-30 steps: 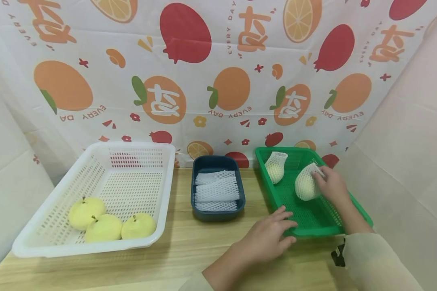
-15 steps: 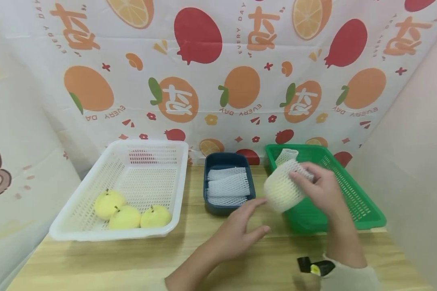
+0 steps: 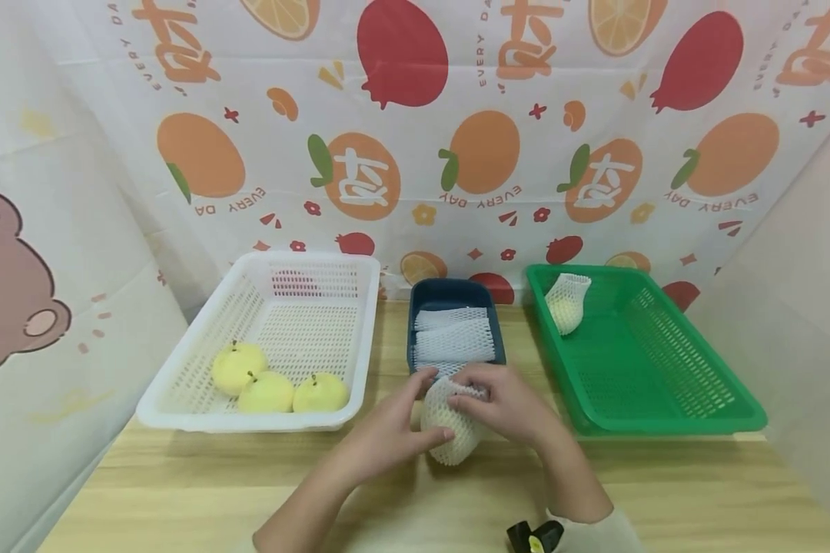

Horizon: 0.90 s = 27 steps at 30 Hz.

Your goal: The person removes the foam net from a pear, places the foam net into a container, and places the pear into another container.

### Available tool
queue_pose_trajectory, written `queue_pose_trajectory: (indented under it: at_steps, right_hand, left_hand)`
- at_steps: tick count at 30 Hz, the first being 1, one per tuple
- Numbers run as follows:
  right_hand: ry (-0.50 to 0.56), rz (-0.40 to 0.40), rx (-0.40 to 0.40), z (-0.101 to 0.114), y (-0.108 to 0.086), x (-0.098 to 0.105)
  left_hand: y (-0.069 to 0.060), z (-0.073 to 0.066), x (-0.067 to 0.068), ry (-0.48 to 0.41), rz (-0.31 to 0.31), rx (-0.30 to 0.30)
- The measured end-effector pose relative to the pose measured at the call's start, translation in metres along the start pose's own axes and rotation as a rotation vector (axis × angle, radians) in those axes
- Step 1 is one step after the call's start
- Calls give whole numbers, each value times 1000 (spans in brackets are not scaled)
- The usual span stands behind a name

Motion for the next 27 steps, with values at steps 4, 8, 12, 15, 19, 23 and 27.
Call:
queue_pose_trajectory:
  at_steps: [4,8,12,15,19,23,27]
  right_hand:
    - [-24,32,41,1,1,-13]
    - [-14,63,48,-1,1,-21]
    - [8,97,34,-6,1,-25]
    - [28,111,13,-7,0,-25]
    - [28,144,-46,-12,-2,-25]
    - [10,177,-79,-16,-4,-26]
    - [27,199,-109,-19,-7,-26]
  left_hand:
    - [6,6,-8,14,29,-28]
    - [10,10,-12,29,41,-48]
    - [12,14,-14,38,56,-51]
    - [11,15,-15,31,73,-45]
    - [11,16,-16,24,97,-39]
    - [10,18,-18,9,122,-26]
    - [11,20,-21,-10,146,-17]
Point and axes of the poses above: each hand's wrist, its own y-axis towards the middle knuckle, its own x-axis out of the back of the hand, z = x × y, the point moved 10 cm from there along y, towards the middle knuckle, and after that the axes turned 2 degrees about -z, right-handed, at the moved point
